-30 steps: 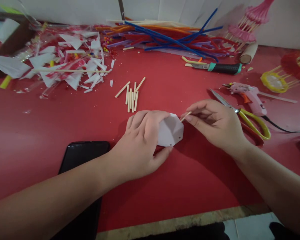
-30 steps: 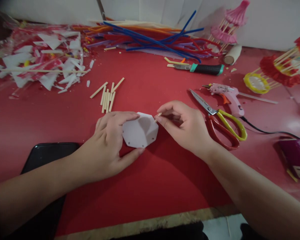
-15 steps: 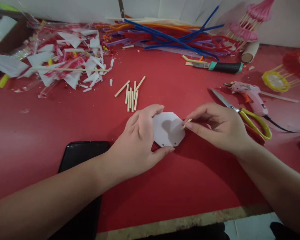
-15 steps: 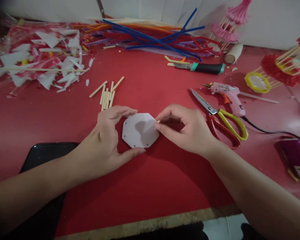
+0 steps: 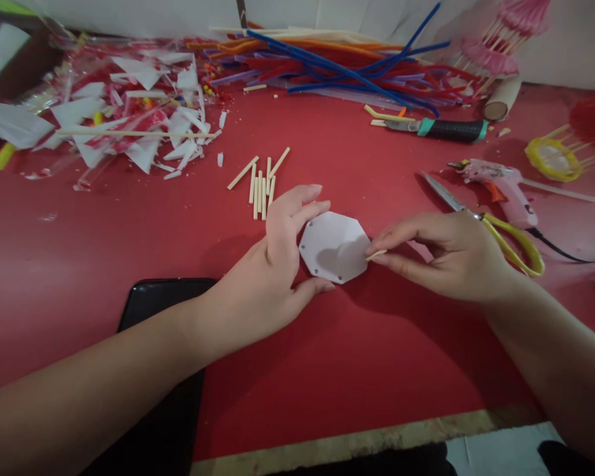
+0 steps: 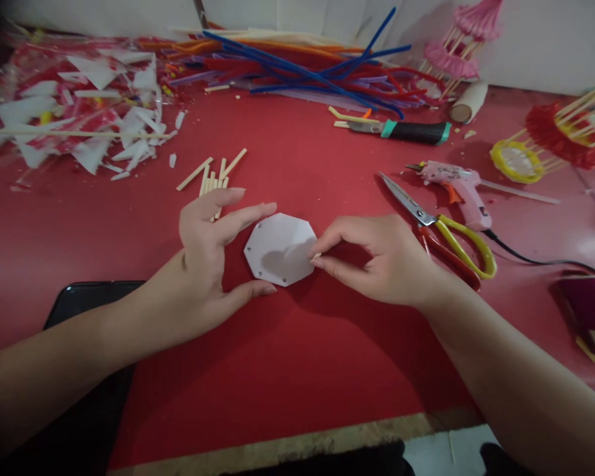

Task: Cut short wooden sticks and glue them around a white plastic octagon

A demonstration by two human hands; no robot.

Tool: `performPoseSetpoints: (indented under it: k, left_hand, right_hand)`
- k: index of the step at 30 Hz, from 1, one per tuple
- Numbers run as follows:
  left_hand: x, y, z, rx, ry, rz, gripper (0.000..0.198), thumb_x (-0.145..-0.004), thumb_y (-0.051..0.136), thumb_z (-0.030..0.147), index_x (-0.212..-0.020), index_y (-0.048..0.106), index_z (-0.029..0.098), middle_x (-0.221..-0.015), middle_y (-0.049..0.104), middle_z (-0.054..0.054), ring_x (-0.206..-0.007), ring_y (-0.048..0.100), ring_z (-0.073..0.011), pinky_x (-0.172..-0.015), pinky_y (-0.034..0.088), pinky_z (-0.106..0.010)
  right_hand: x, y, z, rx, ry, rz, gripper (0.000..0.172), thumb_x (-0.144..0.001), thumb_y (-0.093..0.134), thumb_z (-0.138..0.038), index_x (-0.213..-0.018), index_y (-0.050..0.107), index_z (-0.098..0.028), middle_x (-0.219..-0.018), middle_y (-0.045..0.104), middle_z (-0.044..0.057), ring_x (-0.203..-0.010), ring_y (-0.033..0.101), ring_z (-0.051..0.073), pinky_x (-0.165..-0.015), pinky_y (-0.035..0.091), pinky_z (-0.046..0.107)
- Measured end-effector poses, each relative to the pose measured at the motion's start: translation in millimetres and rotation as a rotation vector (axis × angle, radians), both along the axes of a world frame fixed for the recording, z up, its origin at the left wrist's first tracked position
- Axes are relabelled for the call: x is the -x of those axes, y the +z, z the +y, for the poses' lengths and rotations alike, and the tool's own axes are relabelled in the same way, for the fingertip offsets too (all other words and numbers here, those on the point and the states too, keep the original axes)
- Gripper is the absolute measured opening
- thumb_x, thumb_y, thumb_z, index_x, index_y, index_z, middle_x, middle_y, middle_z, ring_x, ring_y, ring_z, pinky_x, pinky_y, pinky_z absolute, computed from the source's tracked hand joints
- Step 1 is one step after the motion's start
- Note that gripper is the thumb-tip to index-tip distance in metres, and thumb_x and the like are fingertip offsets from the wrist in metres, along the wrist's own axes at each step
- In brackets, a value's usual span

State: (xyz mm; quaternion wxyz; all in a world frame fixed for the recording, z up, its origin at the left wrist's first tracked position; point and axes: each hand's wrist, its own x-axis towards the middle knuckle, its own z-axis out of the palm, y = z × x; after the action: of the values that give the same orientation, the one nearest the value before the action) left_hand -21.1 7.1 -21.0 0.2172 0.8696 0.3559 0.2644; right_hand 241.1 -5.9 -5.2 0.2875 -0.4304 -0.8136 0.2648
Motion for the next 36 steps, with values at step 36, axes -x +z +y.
performPoseSetpoints:
  k: [36]
  left_hand:
    - [-4.4,0.3,-2.1,0.05,0.026,-0.025,0.07,-0.088,0.071,0.038,-0.142,0.029,0.024,-0.152,0.037,-0.02,-0.138,0.049,-0.0331,-0.111,0.049,-0.051]
  right_hand:
    - [6.1,0.7,-5.3,0.021,0.001,-0.036,0.012,-0.089,0.067,-0.023,-0.097,0.073,-0.03,-0.097,0.079,-0.001,-0.091,0.076,0.021,-0.08,0.062,0.034]
